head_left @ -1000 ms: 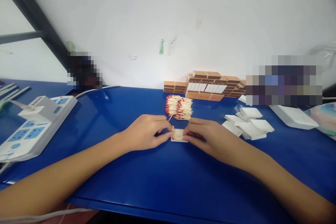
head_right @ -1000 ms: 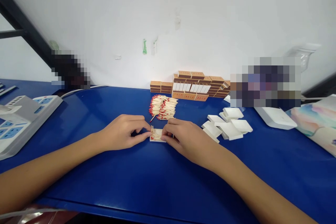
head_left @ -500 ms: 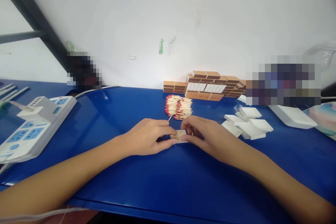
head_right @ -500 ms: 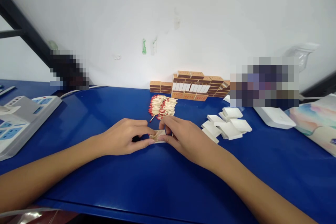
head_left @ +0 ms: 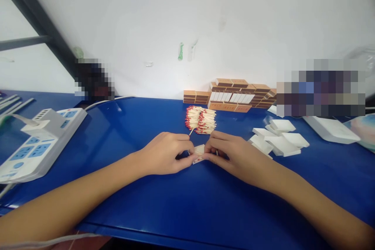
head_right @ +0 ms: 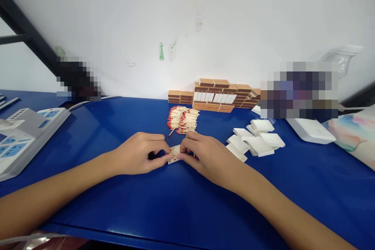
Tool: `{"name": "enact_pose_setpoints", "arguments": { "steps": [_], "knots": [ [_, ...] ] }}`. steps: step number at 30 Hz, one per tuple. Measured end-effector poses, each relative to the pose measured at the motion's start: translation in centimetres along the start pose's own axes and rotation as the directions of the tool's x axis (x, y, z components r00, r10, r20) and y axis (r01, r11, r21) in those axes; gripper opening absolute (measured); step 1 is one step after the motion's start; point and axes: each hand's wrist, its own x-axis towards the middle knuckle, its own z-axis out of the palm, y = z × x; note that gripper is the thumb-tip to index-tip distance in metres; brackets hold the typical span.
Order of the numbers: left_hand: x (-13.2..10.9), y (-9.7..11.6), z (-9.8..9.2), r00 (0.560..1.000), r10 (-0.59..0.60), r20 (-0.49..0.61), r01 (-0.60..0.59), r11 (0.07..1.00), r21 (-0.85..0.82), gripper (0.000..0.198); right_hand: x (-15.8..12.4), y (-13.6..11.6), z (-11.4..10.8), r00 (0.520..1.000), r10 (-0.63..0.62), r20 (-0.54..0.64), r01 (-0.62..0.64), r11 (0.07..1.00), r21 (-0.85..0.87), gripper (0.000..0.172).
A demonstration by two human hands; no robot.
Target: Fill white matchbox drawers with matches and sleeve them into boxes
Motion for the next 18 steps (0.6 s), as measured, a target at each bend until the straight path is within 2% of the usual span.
{"name": "enact_pose_setpoints", "arguments": {
  "steps": [5, 10, 18],
  "knots": [
    [0.06, 0.03, 0.07, 1.0, -0.02, -0.008, 0.02, 1.0, 0.007, 0.024, -0.01, -0.04, -0.01, 0.998, 0.03, 0.06, -0.031, 0.999, 0.021, 0.017],
    [-0.04, -0.17, 0.07, 0.999, 0.029, 0.02, -0.031, 0.996, 0.078, 0.032, 0.01, -0.12, 0.15, 0.992, 0.073, 0.106, -0.077, 0.996, 0.039, 0.013],
    [-0.18, -0.55, 0.14, 0.998, 0.058, 0.038, -0.063, 0.989, 0.137, 0.03, -0.19, -0.06, -0.54, 0.995, 0.055, 0.08, -0.06, 0.996, 0.064, 0.012]
  ]
}}
